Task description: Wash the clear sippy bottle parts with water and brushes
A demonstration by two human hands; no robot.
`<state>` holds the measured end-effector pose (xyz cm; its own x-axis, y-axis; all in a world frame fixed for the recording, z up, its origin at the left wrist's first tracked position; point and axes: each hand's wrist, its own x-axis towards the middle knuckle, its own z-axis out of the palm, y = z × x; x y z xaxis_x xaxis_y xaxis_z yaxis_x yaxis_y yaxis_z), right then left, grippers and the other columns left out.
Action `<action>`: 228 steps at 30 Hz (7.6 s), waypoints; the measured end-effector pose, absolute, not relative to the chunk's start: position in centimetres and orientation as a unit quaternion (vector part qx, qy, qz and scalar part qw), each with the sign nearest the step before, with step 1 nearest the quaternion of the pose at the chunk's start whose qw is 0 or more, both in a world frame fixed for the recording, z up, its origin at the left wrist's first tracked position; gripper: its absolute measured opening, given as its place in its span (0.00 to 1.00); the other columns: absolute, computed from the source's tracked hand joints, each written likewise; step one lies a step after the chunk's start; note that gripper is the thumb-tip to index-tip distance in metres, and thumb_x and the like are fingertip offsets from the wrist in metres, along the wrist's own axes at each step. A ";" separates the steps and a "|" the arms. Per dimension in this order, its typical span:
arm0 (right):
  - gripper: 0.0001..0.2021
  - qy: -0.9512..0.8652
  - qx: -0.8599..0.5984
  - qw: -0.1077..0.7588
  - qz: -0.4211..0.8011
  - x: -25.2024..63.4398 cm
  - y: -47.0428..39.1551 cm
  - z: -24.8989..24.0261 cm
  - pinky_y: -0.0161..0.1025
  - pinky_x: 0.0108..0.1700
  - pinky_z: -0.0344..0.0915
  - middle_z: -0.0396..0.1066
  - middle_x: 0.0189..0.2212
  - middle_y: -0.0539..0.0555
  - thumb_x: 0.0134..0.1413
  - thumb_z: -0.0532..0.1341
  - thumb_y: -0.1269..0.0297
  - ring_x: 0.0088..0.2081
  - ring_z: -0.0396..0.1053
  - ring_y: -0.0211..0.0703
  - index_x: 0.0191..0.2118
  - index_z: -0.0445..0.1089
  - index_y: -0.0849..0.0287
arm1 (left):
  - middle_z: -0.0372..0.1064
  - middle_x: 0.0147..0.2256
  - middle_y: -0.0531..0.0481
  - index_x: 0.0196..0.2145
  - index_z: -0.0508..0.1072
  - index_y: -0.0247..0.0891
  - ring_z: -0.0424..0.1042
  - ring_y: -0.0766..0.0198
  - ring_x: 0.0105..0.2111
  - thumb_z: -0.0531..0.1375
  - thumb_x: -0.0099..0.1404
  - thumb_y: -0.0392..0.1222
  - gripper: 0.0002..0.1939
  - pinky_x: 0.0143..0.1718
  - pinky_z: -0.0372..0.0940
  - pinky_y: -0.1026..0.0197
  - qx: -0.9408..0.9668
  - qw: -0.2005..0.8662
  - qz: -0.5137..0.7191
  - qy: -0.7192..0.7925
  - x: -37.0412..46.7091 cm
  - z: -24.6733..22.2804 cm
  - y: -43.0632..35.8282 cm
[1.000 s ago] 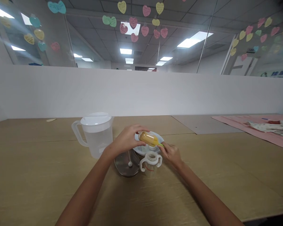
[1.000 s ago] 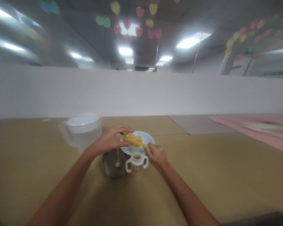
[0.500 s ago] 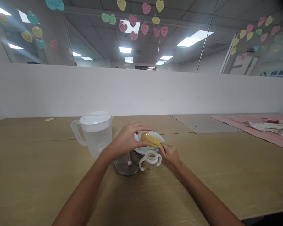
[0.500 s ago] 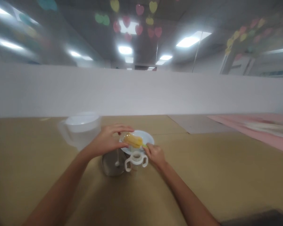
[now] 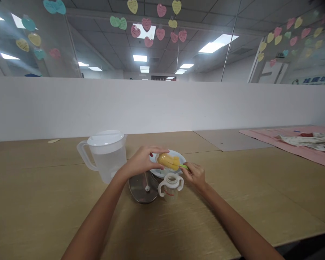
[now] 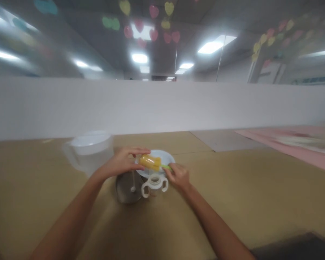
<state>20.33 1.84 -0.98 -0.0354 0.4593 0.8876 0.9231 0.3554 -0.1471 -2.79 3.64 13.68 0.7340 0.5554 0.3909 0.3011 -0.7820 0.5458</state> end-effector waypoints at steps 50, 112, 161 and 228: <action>0.18 -0.658 -0.492 0.511 -0.254 19.5 2.2 -1.9 0.30 0.24 0.52 0.62 0.13 0.49 0.56 0.53 0.58 0.17 0.57 0.31 0.20 0.66 0.62 | 0.69 0.48 0.52 0.47 0.70 0.44 0.67 0.58 0.45 0.65 0.47 0.48 0.28 0.43 0.61 0.61 0.890 0.258 0.271 0.261 -2.4 12.5 4.3; 0.21 -0.623 -0.539 0.509 -0.250 19.5 2.2 -1.6 0.31 0.22 0.47 0.52 0.12 0.45 0.57 0.51 0.55 0.17 0.49 0.30 0.16 0.57 0.60 | 0.68 0.48 0.51 0.49 0.69 0.44 0.67 0.61 0.44 0.64 0.50 0.46 0.26 0.43 0.61 0.63 0.889 0.207 0.330 0.240 -1.9 12.3 3.5; 0.26 -0.687 -0.500 0.438 -0.295 22.0 3.0 -1.2 0.30 0.22 0.47 0.59 0.12 0.49 0.59 0.46 0.51 0.16 0.55 0.30 0.16 0.62 0.61 | 0.64 0.51 0.50 0.52 0.65 0.43 0.66 0.62 0.39 0.61 0.53 0.48 0.28 0.42 0.62 0.61 0.894 0.265 0.239 0.272 -2.1 11.8 4.4; 0.31 -0.698 -0.573 0.407 -0.134 20.0 2.8 -1.9 0.32 0.22 0.47 0.61 0.13 0.50 0.57 0.41 0.45 0.17 0.54 0.33 0.15 0.63 0.61 | 0.68 0.43 0.47 0.50 0.67 0.41 0.67 0.59 0.40 0.60 0.56 0.47 0.24 0.42 0.61 0.59 0.918 0.069 0.264 0.289 -1.9 12.5 2.2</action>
